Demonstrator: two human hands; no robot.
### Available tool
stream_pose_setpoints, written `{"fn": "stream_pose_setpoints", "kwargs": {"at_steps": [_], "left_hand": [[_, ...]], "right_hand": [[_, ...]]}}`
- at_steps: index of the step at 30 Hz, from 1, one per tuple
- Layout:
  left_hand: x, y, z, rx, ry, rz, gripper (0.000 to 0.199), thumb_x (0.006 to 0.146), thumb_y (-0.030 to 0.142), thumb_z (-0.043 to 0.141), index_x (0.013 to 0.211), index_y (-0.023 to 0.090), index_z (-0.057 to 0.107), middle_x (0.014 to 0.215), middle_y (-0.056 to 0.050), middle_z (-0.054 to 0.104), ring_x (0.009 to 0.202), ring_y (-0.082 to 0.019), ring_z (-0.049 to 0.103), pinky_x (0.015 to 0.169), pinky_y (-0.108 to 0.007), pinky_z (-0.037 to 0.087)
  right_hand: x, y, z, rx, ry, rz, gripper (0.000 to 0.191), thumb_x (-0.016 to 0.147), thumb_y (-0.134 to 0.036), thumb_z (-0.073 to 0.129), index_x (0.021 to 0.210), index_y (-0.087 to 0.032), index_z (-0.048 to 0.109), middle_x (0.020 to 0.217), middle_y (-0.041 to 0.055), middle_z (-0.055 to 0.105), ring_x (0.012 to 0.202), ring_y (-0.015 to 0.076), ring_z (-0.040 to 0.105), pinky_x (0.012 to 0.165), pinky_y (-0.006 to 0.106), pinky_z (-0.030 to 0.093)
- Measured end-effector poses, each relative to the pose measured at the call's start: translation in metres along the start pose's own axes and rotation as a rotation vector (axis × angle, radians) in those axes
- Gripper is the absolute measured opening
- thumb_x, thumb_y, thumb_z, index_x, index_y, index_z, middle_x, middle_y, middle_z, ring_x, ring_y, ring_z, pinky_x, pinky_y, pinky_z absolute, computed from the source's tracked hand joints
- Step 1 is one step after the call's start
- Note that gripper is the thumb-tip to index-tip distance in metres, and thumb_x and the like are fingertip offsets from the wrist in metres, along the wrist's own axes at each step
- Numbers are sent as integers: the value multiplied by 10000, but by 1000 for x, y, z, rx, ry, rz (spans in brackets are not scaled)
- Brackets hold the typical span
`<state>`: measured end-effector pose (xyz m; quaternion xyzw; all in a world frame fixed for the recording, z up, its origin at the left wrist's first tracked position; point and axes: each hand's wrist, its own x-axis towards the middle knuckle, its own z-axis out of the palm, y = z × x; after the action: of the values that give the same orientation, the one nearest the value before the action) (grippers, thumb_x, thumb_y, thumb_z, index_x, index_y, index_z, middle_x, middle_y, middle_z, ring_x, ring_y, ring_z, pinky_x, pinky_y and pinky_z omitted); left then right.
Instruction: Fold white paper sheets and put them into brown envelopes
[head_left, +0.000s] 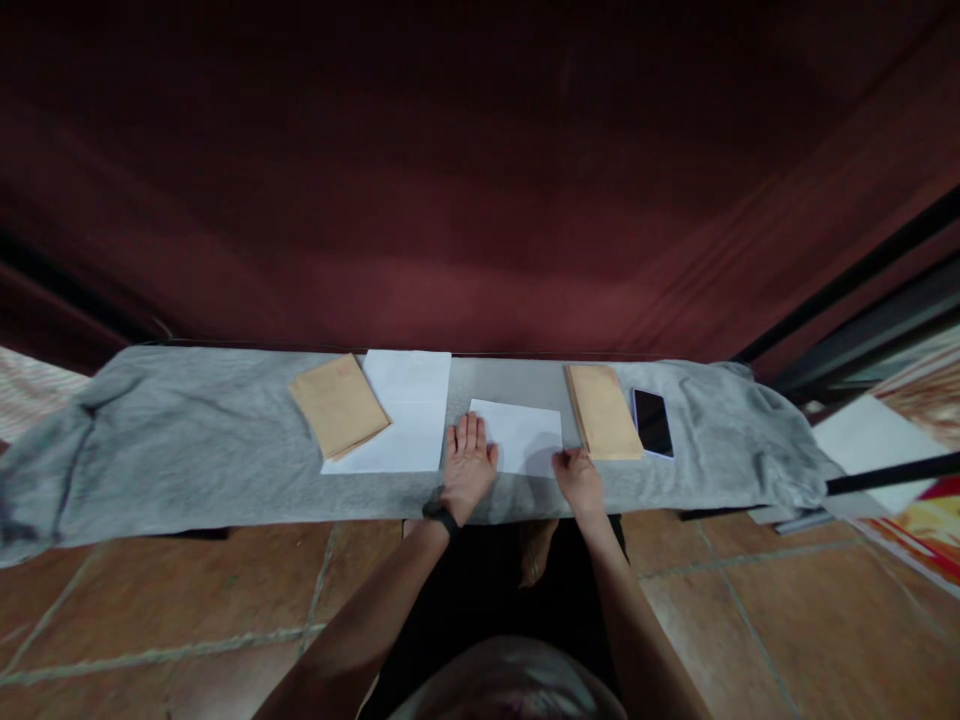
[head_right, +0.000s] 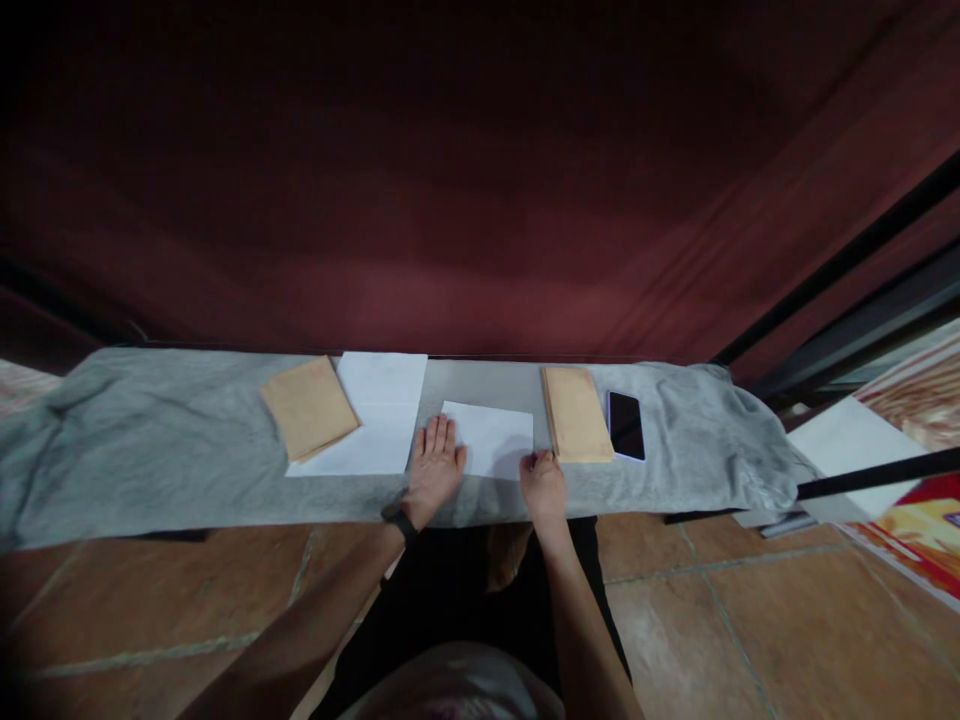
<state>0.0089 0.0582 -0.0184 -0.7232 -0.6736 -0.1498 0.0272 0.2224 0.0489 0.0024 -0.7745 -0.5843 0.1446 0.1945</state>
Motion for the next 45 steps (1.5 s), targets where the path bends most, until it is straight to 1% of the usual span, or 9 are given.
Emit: {"fn": "stream_pose_setpoints", "kwargs": {"at_steps": [4,7,14,21,26,31,40,42,45], "left_hand": [[-1,-1,-3,-51,-41,169,546,978,299,371,1506,158,389,1609,-89,308,1511,-241,209,1241,-482,168],[-1,-1,-3,-73,-66,214,525,985,311,367,1494,196,416,1593,-58,352,1505,-234,233,1246,-479,158],[-7,3,-6,-66,-60,310,505,1005,313,356,1482,167,432,1593,-80,351,1497,-237,258,1242,-467,191],[-17,8,-16,-72,-85,451,477,1032,390,341,1483,263,427,1590,-28,369,1479,-236,304,1232,-508,190],[-16,8,-22,-98,-130,522,469,1035,413,332,1487,317,411,1593,4,362,1490,-255,273,1225,-567,141],[-14,6,-26,-118,-152,559,480,1036,400,336,1503,305,383,1596,4,358,1497,-250,251,1226,-565,115],[-10,-1,-32,-124,-172,673,463,1020,428,410,1474,341,418,1595,2,364,1487,-216,278,1225,-510,127],[-9,-2,-32,-120,-176,680,469,1016,437,421,1476,345,415,1594,-2,364,1484,-215,287,1223,-506,129],[-9,-2,-32,-121,-184,692,475,1022,450,397,1485,346,399,1599,-2,354,1486,-221,280,1220,-518,130]], "right_hand": [[2,3,-2,8,-25,8,215,905,-348,539,867,-179,666,796,103,725,798,237,703,672,289,478],[4,3,-3,33,-48,-7,202,891,-343,543,817,-199,664,750,61,715,754,209,694,647,265,467],[5,-4,-10,22,-30,16,176,926,-279,507,997,-176,631,869,69,722,829,207,691,689,267,455],[1,-13,-22,-161,-89,73,219,984,-293,483,1120,-169,601,931,98,725,884,225,705,736,290,459],[-12,-18,-19,-242,-30,29,271,993,-274,462,1206,-142,566,1081,140,714,945,241,704,767,302,468],[-14,-8,-16,-204,-112,48,267,984,-278,455,1182,-167,596,949,112,732,869,240,706,734,305,463],[-5,14,-13,-30,-109,-34,236,941,-276,458,1059,-177,636,869,58,714,816,207,684,711,273,466],[-10,14,-15,-60,-71,-41,268,943,-277,455,1120,-166,624,896,79,713,825,221,683,722,291,472],[-19,11,-15,-159,96,-106,343,950,-280,447,1218,-123,591,1026,161,690,947,276,666,797,356,489]]}}
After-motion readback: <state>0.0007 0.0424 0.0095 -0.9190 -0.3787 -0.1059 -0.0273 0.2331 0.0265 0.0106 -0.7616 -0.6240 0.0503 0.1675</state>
